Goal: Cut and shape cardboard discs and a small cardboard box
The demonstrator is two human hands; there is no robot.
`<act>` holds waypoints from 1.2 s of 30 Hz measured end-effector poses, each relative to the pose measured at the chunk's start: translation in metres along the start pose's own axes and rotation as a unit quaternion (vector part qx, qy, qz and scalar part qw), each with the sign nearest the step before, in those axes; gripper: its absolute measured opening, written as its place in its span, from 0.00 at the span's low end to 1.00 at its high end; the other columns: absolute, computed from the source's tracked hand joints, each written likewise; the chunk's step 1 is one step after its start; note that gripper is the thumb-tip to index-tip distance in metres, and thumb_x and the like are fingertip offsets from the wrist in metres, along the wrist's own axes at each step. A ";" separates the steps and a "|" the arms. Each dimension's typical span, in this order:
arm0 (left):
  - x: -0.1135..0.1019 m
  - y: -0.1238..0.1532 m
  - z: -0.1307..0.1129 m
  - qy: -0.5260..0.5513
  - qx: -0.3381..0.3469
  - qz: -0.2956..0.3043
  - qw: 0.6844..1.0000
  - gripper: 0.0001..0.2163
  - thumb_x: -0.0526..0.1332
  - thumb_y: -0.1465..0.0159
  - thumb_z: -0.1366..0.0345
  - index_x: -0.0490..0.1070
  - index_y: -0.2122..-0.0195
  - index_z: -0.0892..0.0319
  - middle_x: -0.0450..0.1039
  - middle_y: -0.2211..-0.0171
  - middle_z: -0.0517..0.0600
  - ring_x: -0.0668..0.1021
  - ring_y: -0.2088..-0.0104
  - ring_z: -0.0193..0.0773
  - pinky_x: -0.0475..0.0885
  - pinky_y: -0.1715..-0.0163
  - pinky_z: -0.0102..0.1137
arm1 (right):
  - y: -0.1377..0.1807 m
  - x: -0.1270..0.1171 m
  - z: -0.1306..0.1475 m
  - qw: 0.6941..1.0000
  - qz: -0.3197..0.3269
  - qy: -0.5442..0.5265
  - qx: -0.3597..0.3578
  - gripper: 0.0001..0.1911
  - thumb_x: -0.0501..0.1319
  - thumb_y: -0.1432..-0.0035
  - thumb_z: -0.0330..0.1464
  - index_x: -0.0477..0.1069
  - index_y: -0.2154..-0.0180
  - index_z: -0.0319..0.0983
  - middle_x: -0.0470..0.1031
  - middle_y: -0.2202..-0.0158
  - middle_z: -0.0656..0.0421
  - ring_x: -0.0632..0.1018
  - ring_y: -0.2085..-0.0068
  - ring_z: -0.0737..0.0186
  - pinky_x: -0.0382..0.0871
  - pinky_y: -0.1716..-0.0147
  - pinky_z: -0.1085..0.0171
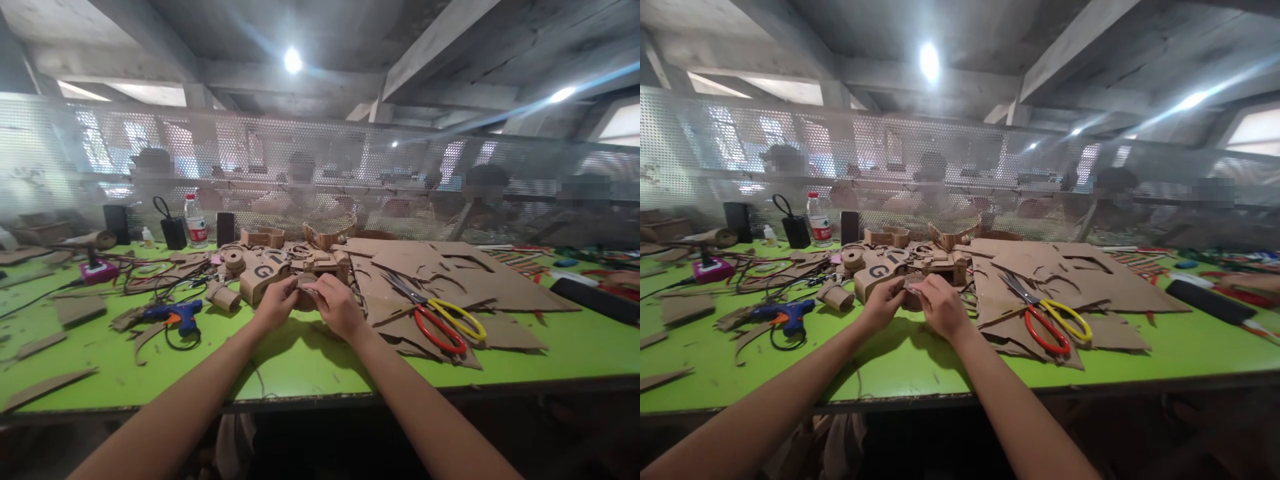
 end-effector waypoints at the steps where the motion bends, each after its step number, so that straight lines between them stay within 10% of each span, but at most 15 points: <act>1: 0.000 -0.001 0.001 0.000 -0.002 0.008 1.000 0.08 0.59 0.44 0.64 0.75 0.66 0.60 0.78 0.69 0.50 0.77 0.64 0.43 0.72 0.59 0.34 | 0.000 -0.001 -0.004 1.000 -0.004 -0.020 0.012 0.15 0.51 0.30 0.31 0.77 0.58 0.38 0.75 0.66 0.53 0.76 0.62 0.58 0.73 0.61 0.60; 28: 0.020 0.003 0.019 0.100 -0.132 0.141 0.976 0.20 0.73 0.53 0.50 0.76 0.76 0.64 0.73 0.79 0.48 0.72 0.77 0.35 0.69 0.75 0.29 | 0.025 0.038 -0.074 0.870 0.089 -0.380 0.303 0.12 0.61 0.33 0.38 0.73 0.60 0.35 0.74 0.68 0.62 0.75 0.73 0.70 0.72 0.74 0.67; 36: 0.008 0.000 0.025 0.102 -0.141 0.093 0.980 0.20 0.73 0.53 0.47 0.74 0.76 0.62 0.73 0.79 0.48 0.72 0.77 0.35 0.68 0.75 0.30 | 0.020 0.020 -0.083 0.898 0.004 -0.339 0.279 0.13 0.60 0.32 0.39 0.72 0.56 0.35 0.75 0.65 0.60 0.76 0.71 0.69 0.74 0.73 0.67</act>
Point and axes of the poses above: each hand's wrist, its own y-axis away from the middle knuckle, its own x-axis out of the palm, z = x × y, the point moved 10 cm from there along -y, towards the middle knuckle
